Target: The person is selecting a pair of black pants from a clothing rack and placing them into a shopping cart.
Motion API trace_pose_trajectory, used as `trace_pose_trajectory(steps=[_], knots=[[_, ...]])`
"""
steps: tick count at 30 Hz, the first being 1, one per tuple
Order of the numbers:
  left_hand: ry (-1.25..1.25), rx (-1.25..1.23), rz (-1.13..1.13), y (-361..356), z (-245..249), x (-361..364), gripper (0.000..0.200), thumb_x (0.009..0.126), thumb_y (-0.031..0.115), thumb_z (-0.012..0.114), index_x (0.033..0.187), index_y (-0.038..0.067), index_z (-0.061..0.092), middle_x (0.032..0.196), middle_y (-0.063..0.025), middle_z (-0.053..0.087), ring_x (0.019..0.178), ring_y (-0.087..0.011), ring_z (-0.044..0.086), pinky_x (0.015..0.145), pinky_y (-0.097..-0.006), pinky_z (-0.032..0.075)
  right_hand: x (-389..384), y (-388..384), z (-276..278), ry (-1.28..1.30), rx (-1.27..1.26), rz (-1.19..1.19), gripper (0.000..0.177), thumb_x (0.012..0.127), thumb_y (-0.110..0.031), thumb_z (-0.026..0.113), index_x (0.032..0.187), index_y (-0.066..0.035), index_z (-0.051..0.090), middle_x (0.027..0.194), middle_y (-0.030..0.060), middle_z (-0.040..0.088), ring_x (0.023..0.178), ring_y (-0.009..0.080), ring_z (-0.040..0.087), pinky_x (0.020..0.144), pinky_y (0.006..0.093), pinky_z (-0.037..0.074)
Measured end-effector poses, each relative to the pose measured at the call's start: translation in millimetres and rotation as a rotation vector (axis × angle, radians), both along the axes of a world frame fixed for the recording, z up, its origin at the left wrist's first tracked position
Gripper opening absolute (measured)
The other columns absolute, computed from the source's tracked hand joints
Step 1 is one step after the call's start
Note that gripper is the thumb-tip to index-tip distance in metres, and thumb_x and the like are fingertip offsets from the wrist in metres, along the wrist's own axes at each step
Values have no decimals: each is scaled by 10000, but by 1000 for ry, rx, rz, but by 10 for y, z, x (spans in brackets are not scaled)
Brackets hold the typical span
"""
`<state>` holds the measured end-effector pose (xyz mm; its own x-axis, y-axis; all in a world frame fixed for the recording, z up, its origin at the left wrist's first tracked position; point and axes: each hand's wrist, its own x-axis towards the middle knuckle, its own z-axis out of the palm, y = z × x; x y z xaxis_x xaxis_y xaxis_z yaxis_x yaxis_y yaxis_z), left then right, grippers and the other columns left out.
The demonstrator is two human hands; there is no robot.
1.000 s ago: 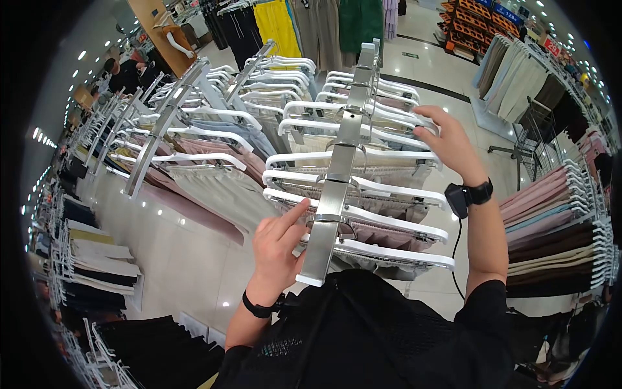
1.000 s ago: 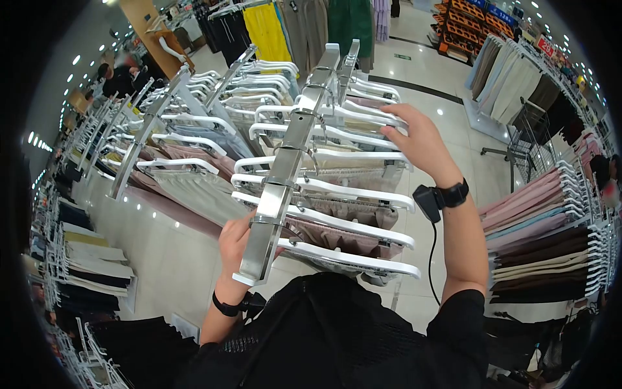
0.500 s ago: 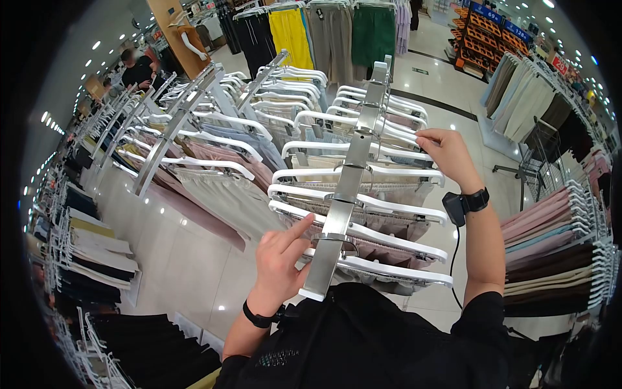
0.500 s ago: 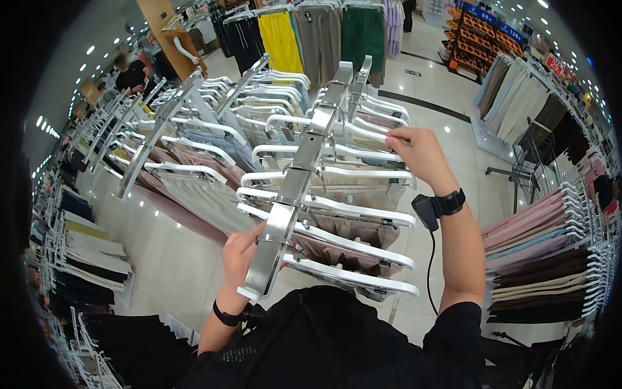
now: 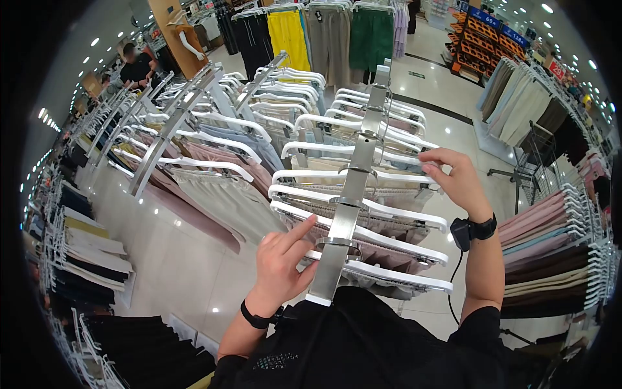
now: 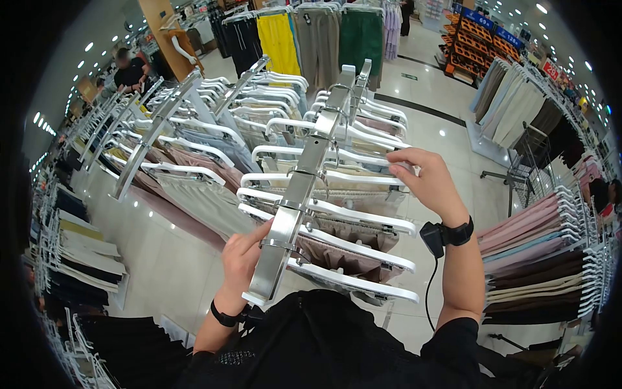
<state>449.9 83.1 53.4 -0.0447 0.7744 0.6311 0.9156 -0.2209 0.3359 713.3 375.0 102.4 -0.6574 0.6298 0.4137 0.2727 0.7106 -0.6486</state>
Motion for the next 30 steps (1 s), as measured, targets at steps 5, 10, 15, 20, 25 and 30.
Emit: trace_pose_trajectory(steps=[5, 10, 15, 20, 25, 30], knots=[[-5, -9, -47, -10, -4, -49, 299, 644, 182, 841, 807, 64, 620, 1369, -120, 675, 789, -253, 658, 725, -380, 457, 20, -3, -8, -63, -275, -30, 223, 975, -135, 713, 1133, 20, 740, 949, 65, 749, 826, 119, 633, 770, 292, 527], [-2, -9, -50, -20, -2, -67, 346, 653, 252, 872, 802, 70, 619, 1367, -119, 676, 782, -244, 655, 725, -375, 459, 26, -22, -106, -126, -430, 139, 282, 1003, -167, 692, 1201, 33, 721, 953, 38, 733, 829, 85, 609, 771, 258, 519], [9, -30, -50, -18, 24, -71, 368, 677, 295, 881, 802, 74, 615, 1380, -117, 669, 762, -237, 642, 728, -367, 460, -13, -128, -47, -131, -487, 151, 280, 1000, -133, 689, 1207, 54, 709, 962, 47, 736, 880, 86, 642, 818, 268, 541], [5, -15, -64, -9, 15, -85, 364, 695, 302, 874, 798, 74, 610, 1391, -115, 664, 751, -239, 637, 724, -363, 460, -58, -145, -88, -116, -317, 28, 252, 983, -120, 697, 1168, 49, 724, 907, 108, 760, 798, 109, 658, 774, 292, 556], [-10, -16, -72, -30, 19, -85, 358, 706, 302, 868, 792, 75, 604, 1392, -117, 663, 752, -242, 638, 719, -365, 458, -95, -157, -46, -118, -183, -56, 224, 965, -128, 714, 1115, 36, 744, 853, 166, 764, 718, 135, 663, 736, 308, 561], [-14, -21, -76, -57, 1, -88, 355, 715, 300, 864, 794, 75, 601, 1402, -122, 656, 748, -245, 636, 718, -366, 456, -112, -116, -11, -176, -129, -104, 222, 959, -128, 721, 1115, 27, 753, 843, 160, 765, 689, 145, 666, 695, 308, 551]])
